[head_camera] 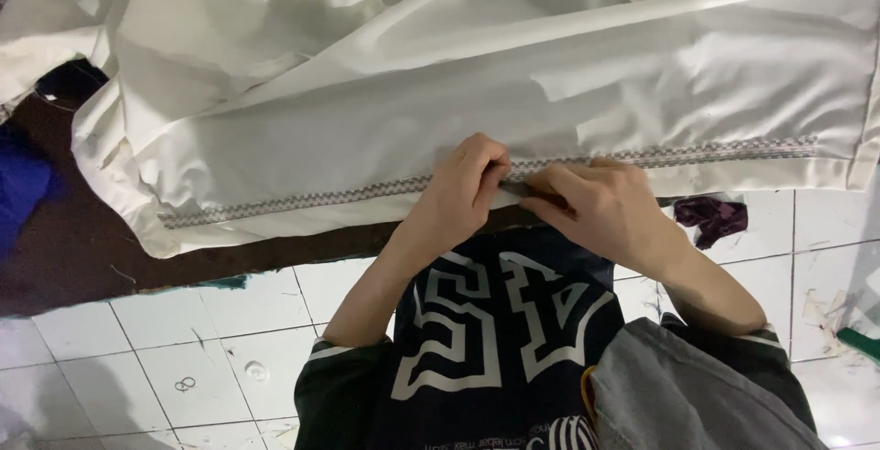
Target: Trimming loose threads from the embroidered edges of white garments using thread snips.
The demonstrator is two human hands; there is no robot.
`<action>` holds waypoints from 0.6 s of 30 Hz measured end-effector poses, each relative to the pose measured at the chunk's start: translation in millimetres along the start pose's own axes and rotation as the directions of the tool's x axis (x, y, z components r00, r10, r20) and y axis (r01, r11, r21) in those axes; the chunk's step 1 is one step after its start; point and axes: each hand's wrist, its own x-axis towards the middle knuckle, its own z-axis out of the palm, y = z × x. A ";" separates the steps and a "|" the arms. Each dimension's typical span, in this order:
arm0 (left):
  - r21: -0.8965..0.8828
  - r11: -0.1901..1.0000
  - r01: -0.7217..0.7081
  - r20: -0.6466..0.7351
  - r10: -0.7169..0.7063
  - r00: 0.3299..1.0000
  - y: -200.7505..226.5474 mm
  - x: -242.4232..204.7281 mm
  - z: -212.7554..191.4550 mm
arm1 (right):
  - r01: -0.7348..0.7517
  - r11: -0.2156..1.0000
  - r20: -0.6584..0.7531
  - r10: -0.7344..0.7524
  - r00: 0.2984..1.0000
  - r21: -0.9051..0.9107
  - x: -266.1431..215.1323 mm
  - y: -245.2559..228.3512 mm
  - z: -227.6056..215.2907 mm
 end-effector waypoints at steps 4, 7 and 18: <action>-0.139 0.984 0.108 -0.002 -0.109 0.994 21.6 -21.6 -15.3 | 0.010 1.000 -0.035 -0.009 0.999 0.019 -7.5 7.9 5.2; -0.205 0.961 0.187 0.059 -0.179 0.982 32.0 -85.6 -41.5 | -0.066 0.995 0.028 0.064 0.998 0.076 -11.6 20.4 -19.4; 0.032 -0.091 0.995 -0.676 -0.735 -0.045 1.0 -325.1 -71.4 | -0.609 0.793 -0.119 0.606 0.787 0.006 -77.9 168.1 -8.3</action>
